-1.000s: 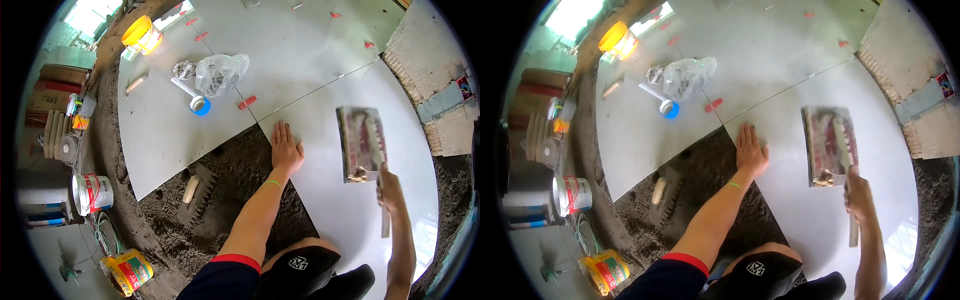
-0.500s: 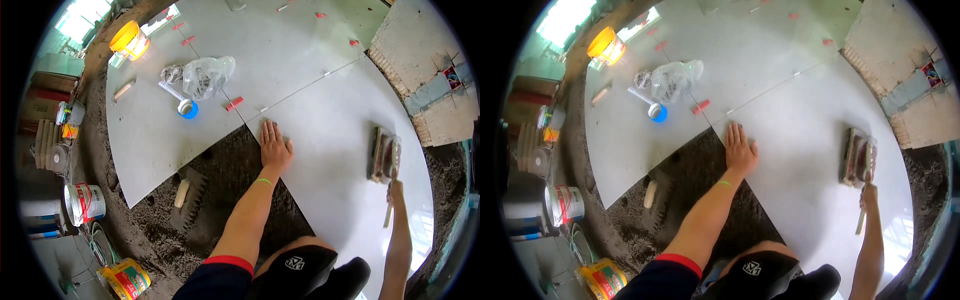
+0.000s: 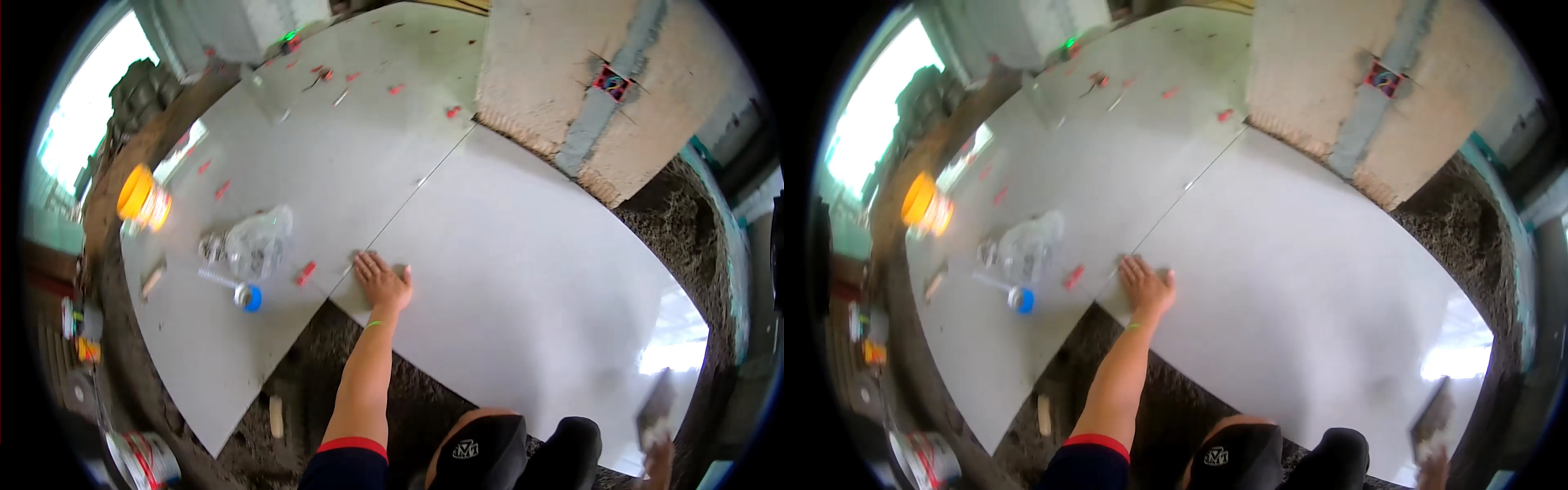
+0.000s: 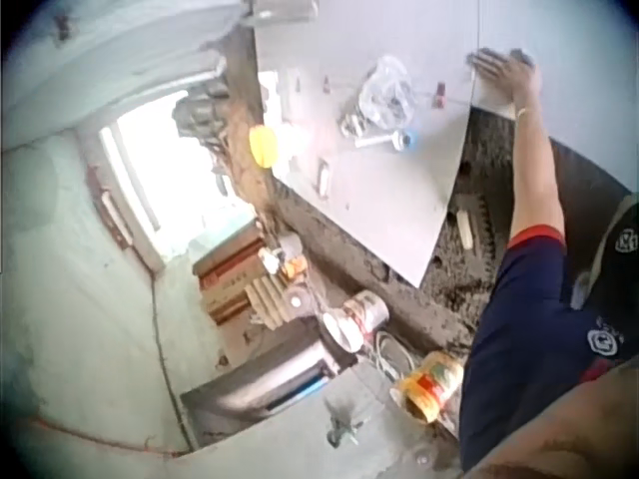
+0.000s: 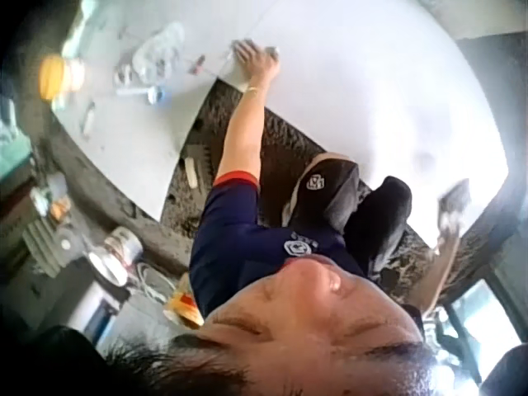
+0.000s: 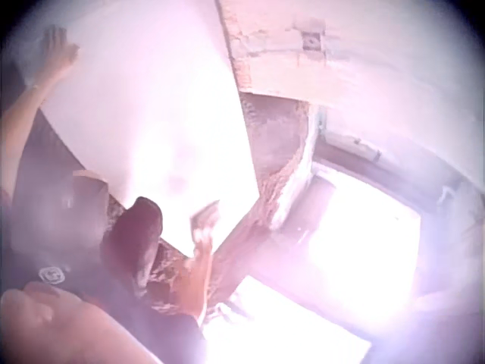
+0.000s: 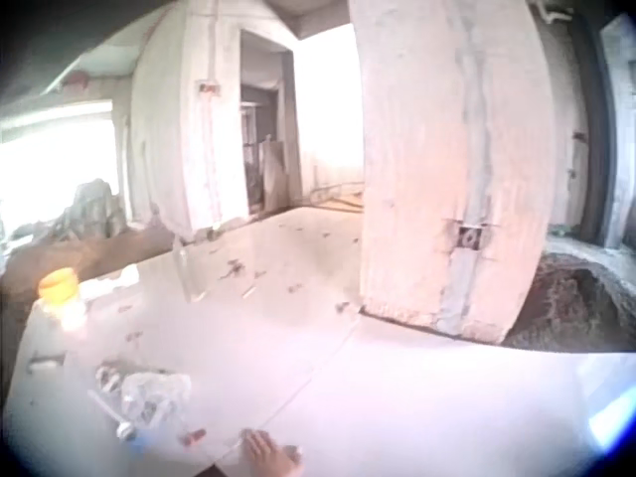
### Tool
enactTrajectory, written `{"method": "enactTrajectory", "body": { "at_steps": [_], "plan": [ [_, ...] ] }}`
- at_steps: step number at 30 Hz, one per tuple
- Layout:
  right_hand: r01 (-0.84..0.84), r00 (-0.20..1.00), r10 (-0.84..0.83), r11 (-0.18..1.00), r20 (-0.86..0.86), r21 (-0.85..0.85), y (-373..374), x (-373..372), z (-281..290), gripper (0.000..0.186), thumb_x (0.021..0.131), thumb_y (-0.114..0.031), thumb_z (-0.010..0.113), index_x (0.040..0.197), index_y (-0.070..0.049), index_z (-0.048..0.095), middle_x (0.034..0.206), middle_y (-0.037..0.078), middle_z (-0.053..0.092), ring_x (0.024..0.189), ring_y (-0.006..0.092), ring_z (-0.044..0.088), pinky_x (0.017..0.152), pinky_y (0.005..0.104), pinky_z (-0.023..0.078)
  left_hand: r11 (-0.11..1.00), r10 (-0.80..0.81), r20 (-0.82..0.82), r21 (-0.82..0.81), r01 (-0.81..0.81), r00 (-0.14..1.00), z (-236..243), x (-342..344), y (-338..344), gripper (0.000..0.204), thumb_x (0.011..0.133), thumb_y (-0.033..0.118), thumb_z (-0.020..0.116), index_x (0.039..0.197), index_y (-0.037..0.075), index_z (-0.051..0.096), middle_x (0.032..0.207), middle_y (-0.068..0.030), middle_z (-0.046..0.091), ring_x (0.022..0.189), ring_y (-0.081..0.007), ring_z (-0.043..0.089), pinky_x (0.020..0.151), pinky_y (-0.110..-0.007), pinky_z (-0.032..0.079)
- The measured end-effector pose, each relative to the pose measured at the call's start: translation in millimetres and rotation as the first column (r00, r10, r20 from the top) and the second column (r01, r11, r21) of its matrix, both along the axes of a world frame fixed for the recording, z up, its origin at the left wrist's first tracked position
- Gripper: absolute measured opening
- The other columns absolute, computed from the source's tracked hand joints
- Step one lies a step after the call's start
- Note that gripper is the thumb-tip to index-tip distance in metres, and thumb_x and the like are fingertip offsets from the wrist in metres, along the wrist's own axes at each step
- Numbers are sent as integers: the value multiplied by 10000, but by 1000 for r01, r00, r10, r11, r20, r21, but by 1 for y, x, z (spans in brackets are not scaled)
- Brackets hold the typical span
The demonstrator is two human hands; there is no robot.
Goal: The person places a large tile onto a bed of mortar, then uses a wooden float to repeatedly tap and level the tile's surface.
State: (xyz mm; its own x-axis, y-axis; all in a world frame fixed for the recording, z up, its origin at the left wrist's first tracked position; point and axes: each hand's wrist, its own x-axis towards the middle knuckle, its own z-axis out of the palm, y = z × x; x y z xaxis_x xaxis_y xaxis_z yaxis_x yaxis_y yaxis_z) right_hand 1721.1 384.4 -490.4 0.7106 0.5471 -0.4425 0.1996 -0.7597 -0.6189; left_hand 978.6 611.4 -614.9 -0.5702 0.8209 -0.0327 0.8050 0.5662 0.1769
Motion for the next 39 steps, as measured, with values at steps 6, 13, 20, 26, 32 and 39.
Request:
{"method": "enactTrajectory", "body": {
  "at_steps": [6, 13, 20, 26, 32, 39],
  "plan": [
    [254, 967, -251, 964, 40, -75, -54, 19, -11, 464, 899, -512, 454, 1001, -60, 447, 549, 4, 380, 364, 137, 369, 315, 309, 342, 985, -150, -94, -99, 140, 984, -4, -6, 22, 800, 920, 484, 316, 1413, -118, 131, 1503, -273, 71, 1410, -376, 41, 1148, -435, 27],
    [208, 977, -211, 976, -37, -64, 2, 3, -78, 524, 866, -630, 419, 825, -107, 421, 491, -1, 323, 339, 148, 338, 303, 312, 313, 981, -193, -101, -30, 191, 976, -11, -3, 25, 757, 937, 444, 318, 1410, -121, 141, 1500, -275, 80, 1414, -350, 51, 1152, -418, 28],
    [-144, 782, 145, 988, -606, 50, 154, -54, -140, 451, 909, -548, 381, 635, -190, 396, 463, -10, 297, 338, 155, 333, 299, 335, 277, 971, 68, -135, -220, -97, 988, 12, 55, 30, 740, 940, 437, 243, 1396, -140, 159, 1474, -313, 136, 1401, -389, 97, 1145, -441, 22],
    [-174, 788, 119, 984, -604, -33, 135, -132, -68, 419, 943, -453, 453, 725, -99, 505, 511, 2, 368, 391, 147, 365, 360, 320, 337, 853, -384, 144, -323, 410, 912, 22, 321, 34, 849, 910, 495, 321, 1400, -150, 66, 1479, -332, -19, 1388, -447, -63, 1118, -514, -38],
    [326, 783, -373, 928, -497, -183, 41, -27, 48, 516, 918, -512, 485, 715, -41, 541, 534, 25, 471, 417, 146, 441, 385, 311, 361, 948, -261, 206, -129, 291, 943, 32, 544, 32, 865, 897, 481, 383, 1418, -117, 38, 1506, -276, -42, 1405, -386, -88, 1122, -485, -63],
    [605, 725, -689, 643, 9, 470, -142, 158, 205, 485, 884, -625, 448, 701, -177, 493, 469, -66, 340, 351, 50, 308, 318, 222, 260, 969, -247, 29, -24, 247, 969, 7, 572, 37, 775, 915, 439, 326, 1433, -83, 83, 1524, -227, 4, 1426, -307, -48, 1145, -402, -37]
  ]
}}
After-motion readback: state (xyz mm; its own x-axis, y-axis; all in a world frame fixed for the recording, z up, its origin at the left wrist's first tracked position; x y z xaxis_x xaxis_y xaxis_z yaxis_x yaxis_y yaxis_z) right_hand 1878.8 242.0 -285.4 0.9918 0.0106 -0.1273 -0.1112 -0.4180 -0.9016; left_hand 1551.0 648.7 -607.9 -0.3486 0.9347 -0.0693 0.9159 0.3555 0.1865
